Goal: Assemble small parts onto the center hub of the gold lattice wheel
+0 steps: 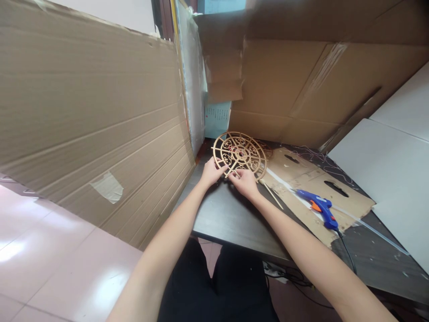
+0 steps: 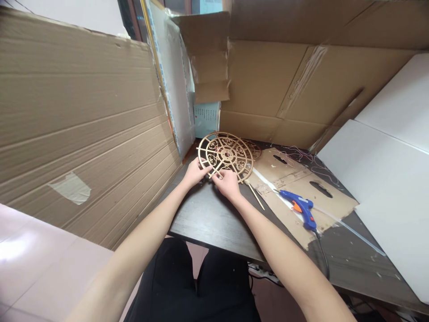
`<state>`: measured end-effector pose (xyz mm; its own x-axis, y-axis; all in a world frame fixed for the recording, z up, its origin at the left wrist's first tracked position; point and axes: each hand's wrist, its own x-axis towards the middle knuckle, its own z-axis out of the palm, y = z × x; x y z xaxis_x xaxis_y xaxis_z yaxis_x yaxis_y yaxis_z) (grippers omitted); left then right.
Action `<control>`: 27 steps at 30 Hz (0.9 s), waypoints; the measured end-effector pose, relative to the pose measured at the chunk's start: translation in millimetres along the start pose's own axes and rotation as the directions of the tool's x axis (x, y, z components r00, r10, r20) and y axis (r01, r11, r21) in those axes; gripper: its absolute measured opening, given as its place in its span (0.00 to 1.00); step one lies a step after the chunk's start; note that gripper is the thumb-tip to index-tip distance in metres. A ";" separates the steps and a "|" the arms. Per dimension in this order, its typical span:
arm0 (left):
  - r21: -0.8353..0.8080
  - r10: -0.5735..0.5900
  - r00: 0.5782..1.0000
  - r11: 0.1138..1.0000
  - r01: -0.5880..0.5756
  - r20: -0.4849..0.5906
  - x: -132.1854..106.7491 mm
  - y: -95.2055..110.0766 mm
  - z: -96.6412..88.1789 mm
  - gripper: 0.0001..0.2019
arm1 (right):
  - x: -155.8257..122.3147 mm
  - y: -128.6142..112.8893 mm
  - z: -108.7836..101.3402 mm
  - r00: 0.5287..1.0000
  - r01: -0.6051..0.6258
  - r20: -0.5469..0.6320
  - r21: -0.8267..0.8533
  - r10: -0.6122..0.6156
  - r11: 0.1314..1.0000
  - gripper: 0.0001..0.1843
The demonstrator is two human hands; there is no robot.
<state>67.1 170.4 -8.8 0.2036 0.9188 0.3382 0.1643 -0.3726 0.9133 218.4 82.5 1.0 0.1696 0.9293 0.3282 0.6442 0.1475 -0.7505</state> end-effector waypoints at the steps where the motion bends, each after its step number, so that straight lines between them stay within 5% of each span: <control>1: 0.000 -0.001 1.000 1.000 0.001 -0.001 0.1 0.1 -0.1 0.15 | -0.2 -0.1 0.1 1.000 -0.001 0.000 0.001 0.001 1.000 0.16; 27: -0.018 0.001 1.000 1.000 0.000 0.021 -0.3 -2.0 1.2 0.13 | 2.8 4.1 -3.2 0.999 -0.005 0.047 0.002 0.005 1.000 0.21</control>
<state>67.9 170.7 -11.0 0.2241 0.9156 0.3338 0.1468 -0.3703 0.9172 224.0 84.7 0.7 0.1377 0.9448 0.2972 0.6417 0.1435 -0.7534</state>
